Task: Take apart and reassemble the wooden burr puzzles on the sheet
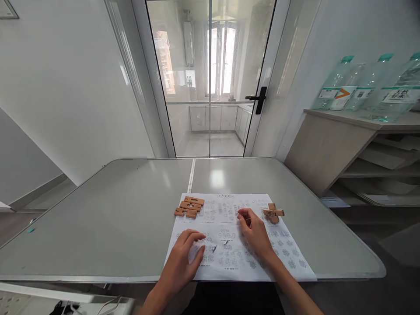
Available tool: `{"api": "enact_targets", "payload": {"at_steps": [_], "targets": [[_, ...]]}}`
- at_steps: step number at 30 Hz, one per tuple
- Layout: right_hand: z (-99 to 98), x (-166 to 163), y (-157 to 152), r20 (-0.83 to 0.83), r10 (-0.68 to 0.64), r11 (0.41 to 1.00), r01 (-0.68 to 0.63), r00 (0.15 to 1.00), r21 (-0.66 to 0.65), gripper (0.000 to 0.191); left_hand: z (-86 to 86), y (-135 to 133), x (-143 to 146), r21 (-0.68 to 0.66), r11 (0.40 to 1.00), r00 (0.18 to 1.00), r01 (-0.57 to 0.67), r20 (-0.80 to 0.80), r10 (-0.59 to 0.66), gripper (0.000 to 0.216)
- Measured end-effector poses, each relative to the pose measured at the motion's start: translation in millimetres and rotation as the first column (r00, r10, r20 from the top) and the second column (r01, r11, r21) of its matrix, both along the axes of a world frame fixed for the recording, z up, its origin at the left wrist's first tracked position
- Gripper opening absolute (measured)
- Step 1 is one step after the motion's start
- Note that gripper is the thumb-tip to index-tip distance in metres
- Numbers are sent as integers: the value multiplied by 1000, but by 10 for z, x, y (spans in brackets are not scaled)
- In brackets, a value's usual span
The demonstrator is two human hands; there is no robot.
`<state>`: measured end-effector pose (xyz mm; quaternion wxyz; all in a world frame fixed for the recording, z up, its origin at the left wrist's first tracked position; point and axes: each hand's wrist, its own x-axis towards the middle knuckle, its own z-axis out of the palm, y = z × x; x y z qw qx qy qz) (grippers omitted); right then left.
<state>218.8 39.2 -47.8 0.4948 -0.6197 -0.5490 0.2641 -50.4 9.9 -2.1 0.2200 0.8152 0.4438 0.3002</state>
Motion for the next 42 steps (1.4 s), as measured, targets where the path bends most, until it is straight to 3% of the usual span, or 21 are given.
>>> {"api": "enact_targets", "payload": {"at_steps": [6, 12, 18, 23, 28, 35, 42], "targets": [[36, -7, -19, 7, 12, 1000, -12, 1000, 1, 32, -28, -17, -86, -165, 973, 977, -160, 117, 180, 24], [56, -5, 4, 20, 19, 1000, -19, 1000, 12, 29, -32, 24, -85, -181, 961, 962, -211, 133, 237, 28], [143, 88, -168, -25, -6, 1000, 6, 1000, 2, 30, -50, 53, -85, -177, 960, 961, -218, 132, 243, 28], [232, 327, -455, -151, -188, 981, 194, 970, 23, 42, -34, 50, -49, -164, 961, 962, -225, 118, 245, 29], [186, 637, -472, -229, -394, 917, 399, 890, -27, 61, -30, 52, -52, -162, 965, 966, -207, 126, 228, 28], [37, 824, -321, -89, -414, 903, 397, 906, -163, 67, -77, 59, -71, -154, 965, 965, -212, 123, 231, 29], [48, 772, -353, -77, -400, 913, 389, 913, -123, 63, -97, 68, -63, -122, 970, 970, -210, 100, 223, 28]]}}
